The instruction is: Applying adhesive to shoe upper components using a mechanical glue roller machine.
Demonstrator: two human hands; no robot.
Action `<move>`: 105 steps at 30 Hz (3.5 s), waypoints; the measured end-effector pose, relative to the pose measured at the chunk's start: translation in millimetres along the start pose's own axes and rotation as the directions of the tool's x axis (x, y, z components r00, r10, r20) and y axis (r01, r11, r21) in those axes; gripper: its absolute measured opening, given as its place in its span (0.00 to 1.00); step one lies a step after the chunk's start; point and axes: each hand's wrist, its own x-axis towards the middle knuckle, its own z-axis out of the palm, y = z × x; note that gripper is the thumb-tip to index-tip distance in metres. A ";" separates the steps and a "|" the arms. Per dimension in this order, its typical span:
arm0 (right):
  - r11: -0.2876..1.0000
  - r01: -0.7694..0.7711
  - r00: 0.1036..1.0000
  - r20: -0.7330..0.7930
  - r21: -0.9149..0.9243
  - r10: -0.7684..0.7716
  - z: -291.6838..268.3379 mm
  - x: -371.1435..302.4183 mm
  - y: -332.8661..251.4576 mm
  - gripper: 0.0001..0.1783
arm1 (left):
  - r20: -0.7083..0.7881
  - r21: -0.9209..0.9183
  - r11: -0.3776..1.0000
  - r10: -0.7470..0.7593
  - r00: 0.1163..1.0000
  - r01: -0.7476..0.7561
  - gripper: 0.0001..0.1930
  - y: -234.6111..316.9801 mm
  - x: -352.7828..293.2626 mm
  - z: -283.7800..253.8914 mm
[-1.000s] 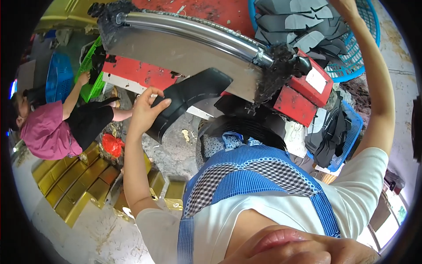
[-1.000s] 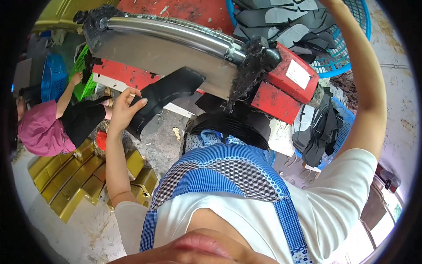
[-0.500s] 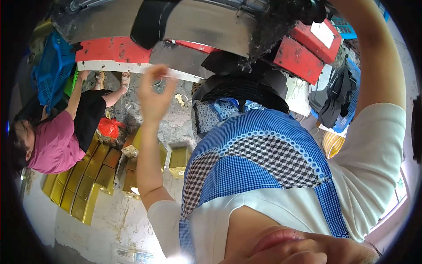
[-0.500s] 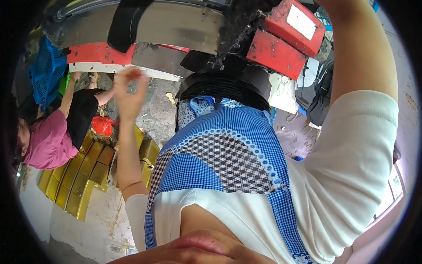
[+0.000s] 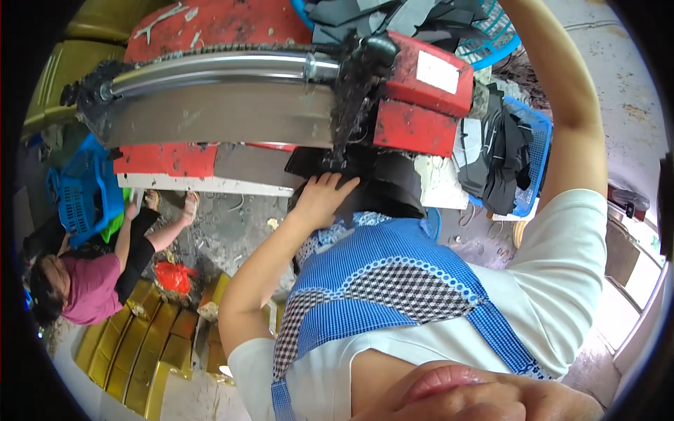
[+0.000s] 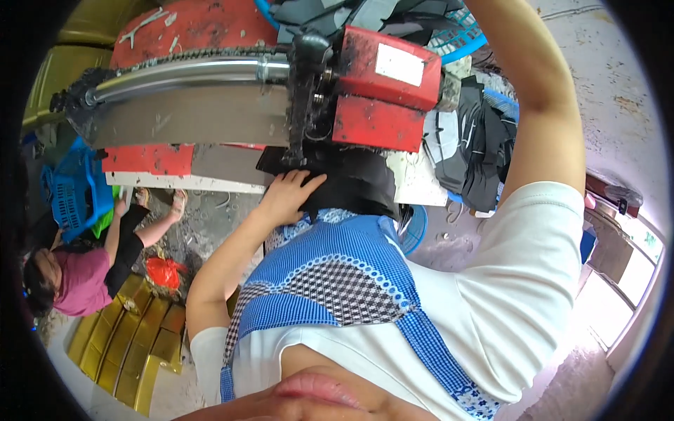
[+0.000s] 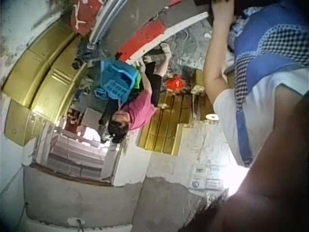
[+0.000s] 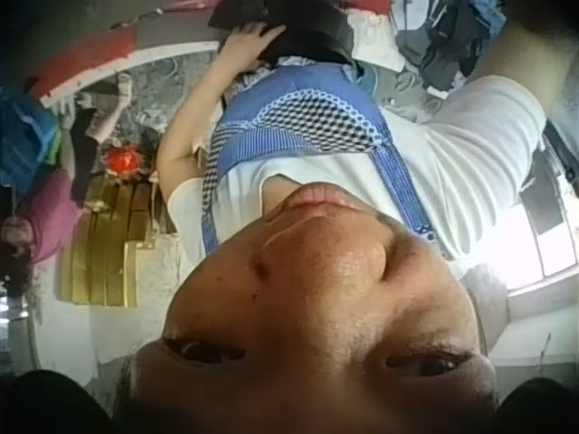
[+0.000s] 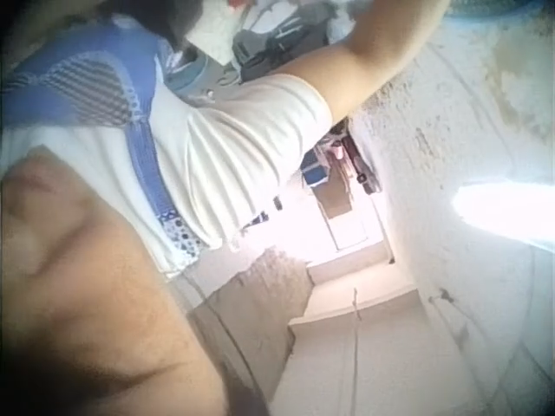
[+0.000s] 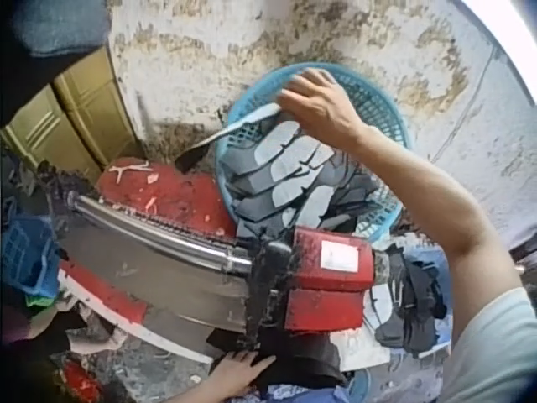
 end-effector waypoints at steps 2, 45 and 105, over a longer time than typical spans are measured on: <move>0.994 -0.046 0.979 0.192 -0.104 0.065 2.8 -55.9 19.7 0.10 | -0.048 0.177 0.984 0.017 0.999 -0.008 0.37 4.1 -4.2 17.1; 0.125 -0.847 0.471 0.839 0.516 -0.273 -146.5 -29.5 -280.7 0.21 | -0.107 -0.827 0.544 -0.405 0.908 0.145 0.26 28.1 -101.5 -73.7; 0.304 -0.684 0.691 0.723 0.663 -0.022 133.5 46.8 -93.2 0.17 | 0.192 -0.981 -0.152 -0.688 0.700 0.120 0.19 -120.1 -146.3 -190.9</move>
